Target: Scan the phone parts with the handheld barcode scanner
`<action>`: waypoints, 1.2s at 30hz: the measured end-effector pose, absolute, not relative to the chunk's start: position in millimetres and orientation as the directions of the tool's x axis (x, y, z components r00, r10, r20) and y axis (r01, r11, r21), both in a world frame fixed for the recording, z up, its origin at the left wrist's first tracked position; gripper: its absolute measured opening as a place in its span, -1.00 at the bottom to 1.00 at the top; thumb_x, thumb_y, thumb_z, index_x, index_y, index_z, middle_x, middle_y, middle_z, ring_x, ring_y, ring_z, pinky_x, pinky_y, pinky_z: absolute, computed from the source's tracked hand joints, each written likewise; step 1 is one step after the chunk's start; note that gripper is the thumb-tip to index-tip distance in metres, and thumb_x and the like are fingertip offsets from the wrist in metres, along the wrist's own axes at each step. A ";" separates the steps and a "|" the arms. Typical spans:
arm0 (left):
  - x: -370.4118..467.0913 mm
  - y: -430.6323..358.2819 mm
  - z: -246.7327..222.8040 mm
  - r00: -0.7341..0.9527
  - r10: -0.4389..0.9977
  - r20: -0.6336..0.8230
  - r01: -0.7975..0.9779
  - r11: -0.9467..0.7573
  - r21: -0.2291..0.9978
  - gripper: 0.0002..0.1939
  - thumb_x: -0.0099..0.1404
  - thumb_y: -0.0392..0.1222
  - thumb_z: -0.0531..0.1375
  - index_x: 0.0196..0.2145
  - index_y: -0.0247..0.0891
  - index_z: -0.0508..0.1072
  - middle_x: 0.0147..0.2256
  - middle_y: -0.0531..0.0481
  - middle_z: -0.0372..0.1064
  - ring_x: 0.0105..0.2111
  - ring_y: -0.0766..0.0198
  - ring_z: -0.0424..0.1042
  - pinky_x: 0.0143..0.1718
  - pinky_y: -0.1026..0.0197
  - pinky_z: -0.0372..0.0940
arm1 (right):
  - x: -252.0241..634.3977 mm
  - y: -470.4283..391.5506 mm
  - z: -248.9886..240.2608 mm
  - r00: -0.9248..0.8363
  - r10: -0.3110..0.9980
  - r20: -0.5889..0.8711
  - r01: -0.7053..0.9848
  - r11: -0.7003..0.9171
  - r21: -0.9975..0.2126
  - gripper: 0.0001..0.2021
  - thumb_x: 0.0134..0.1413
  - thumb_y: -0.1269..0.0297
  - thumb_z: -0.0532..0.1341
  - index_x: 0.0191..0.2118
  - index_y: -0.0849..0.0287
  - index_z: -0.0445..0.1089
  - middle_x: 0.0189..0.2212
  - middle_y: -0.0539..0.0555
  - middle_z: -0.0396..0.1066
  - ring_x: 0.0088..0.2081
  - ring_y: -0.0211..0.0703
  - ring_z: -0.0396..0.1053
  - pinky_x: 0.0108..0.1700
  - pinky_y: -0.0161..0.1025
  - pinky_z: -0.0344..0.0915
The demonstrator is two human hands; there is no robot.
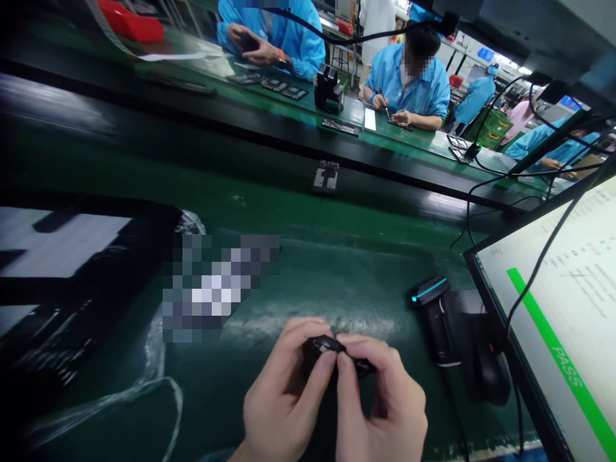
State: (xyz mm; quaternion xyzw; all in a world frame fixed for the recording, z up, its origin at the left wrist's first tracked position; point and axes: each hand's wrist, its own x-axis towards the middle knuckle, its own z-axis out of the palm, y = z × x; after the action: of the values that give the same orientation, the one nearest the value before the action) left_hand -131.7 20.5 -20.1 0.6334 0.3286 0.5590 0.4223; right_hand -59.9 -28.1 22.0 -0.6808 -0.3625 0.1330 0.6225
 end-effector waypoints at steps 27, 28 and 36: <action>-92.4 34.9 -27.2 0.204 0.974 0.095 0.141 -0.125 0.982 -0.85 0.33 -0.12 0.16 -0.31 -0.22 0.45 -0.40 0.04 0.50 -0.39 0.25 0.49 -0.34 0.27 0.36 | -7.9 -39.1 -10.9 0.761 0.637 0.125 0.242 -0.100 -0.965 -0.68 0.13 0.10 0.28 -0.07 0.16 0.37 0.02 0.24 0.45 0.07 0.06 0.42 0.15 0.08 0.36; -91.4 33.8 -27.9 0.168 0.973 0.155 0.170 -0.183 0.968 -0.87 0.32 -0.13 0.17 -0.30 -0.22 0.46 -0.39 0.04 0.51 -0.39 0.25 0.50 -0.33 0.26 0.37 | 8.3 -50.4 -17.1 0.755 0.632 0.176 0.343 -0.152 -0.927 -0.63 0.14 0.08 0.25 0.00 0.15 0.34 0.13 0.27 0.36 0.16 0.12 0.34 0.23 0.16 0.25; -83.0 33.2 -46.8 0.053 0.908 0.415 0.238 -0.415 0.878 -0.49 0.28 -0.17 0.24 0.12 -0.26 0.16 -0.39 0.07 0.50 -0.42 0.27 0.53 -0.37 0.27 0.39 | 126.4 -51.6 -56.5 0.693 0.718 -0.069 0.643 -0.658 -0.393 -0.40 0.05 0.18 0.20 0.19 0.36 0.17 -0.14 0.41 0.46 -0.11 0.32 0.47 -0.11 0.14 0.38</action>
State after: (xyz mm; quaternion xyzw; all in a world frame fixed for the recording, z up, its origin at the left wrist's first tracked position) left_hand -83.0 33.2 -46.8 0.6531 0.4388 0.5302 0.3160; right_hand 126.4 -51.6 -56.5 -0.9038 -0.3762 0.1094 0.1718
